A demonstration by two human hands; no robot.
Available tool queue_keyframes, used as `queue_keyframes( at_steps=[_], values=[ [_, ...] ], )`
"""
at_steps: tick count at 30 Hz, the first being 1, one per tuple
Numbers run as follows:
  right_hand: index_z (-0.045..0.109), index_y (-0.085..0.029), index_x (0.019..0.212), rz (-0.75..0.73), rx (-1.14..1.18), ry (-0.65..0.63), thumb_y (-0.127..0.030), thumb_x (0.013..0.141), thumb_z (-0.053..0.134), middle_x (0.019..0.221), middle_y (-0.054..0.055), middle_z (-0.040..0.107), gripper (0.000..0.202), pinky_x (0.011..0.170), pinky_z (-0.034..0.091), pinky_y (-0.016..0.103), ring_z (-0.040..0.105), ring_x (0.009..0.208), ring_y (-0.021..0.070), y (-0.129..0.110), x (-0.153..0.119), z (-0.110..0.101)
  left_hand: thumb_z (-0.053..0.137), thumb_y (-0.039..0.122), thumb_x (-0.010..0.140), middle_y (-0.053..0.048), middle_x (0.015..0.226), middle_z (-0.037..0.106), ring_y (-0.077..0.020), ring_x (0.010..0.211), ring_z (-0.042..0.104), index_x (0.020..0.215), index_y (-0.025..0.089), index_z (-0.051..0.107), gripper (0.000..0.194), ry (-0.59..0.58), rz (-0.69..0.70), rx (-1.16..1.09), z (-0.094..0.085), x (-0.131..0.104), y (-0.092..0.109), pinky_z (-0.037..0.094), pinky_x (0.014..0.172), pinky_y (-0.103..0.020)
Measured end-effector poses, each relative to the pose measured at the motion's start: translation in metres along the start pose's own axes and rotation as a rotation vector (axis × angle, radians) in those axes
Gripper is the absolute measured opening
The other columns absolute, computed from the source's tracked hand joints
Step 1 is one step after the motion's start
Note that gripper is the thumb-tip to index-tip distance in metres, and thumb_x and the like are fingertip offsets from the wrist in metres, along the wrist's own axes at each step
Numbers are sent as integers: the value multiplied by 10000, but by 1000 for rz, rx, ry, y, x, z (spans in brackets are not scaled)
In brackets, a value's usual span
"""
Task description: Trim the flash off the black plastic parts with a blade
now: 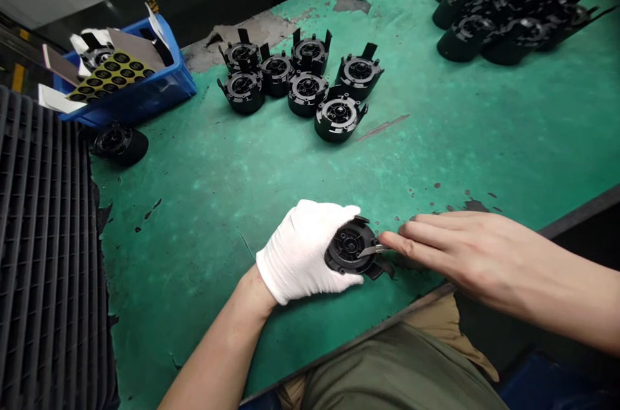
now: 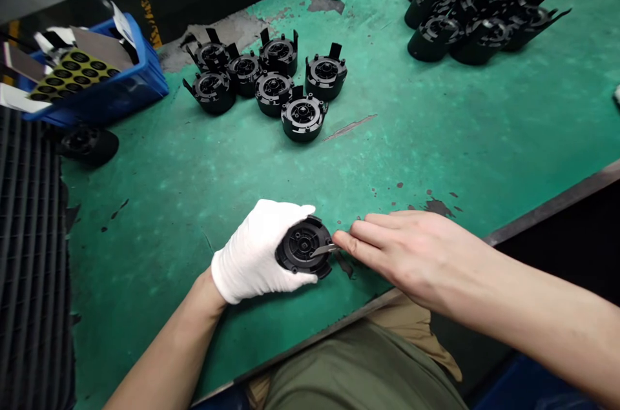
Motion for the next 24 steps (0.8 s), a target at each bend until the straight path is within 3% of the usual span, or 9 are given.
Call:
queue_keyframes(
  at_steps=[3,8,11,17,21,24],
  values=[
    [701,-365,1861,-4,60,-3,24,1096,560,1086,20,863,870,909,660,340,783,908,188,5,4,-3,1048,649,959,-187,1516,934,-475,1422,934,1740,230,701,952,-10,-18,18,1,-1,-1,727,1280,-612],
    [640,-287,1896,-26,12,-3,59,1046,541,1112,32,843,923,916,653,342,785,944,217,4,1,2,1045,623,969,-189,1488,937,-463,1396,943,1730,200,701,936,1,9,4,0,0,0,732,1274,-595],
    [623,-240,1891,-71,-10,3,68,1095,489,1107,43,830,864,942,627,352,774,973,233,6,0,4,1035,629,981,-187,1489,935,-459,1404,939,1715,208,715,905,-4,-8,14,-1,0,1,734,1272,-592],
    [788,-293,1776,-42,101,-131,-95,1227,502,1106,84,865,651,900,605,396,756,958,237,23,14,-5,1042,651,959,-171,1438,937,-461,1353,948,1686,233,735,893,-19,-30,30,-2,2,1,746,1232,-599],
    [868,-339,1678,-79,175,-72,-158,1243,595,1097,50,878,544,910,623,354,759,959,200,31,24,-12,1045,702,945,-170,1442,936,-478,1348,946,1587,259,775,826,-43,-45,31,-4,4,2,753,1195,-616],
    [884,-295,1649,-144,155,-81,-174,1294,529,1069,44,860,516,900,602,363,737,947,195,34,30,-14,1041,734,945,-174,1456,936,-487,1359,945,1578,265,776,831,-54,-55,35,-4,3,1,753,1193,-627]
  ],
)
Point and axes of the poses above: each hand's wrist, its own x-axis towards the middle knuckle, its own z-axis out of the palm, y = z × x, the point moved 2 cm from there along x, towards the middle knuckle
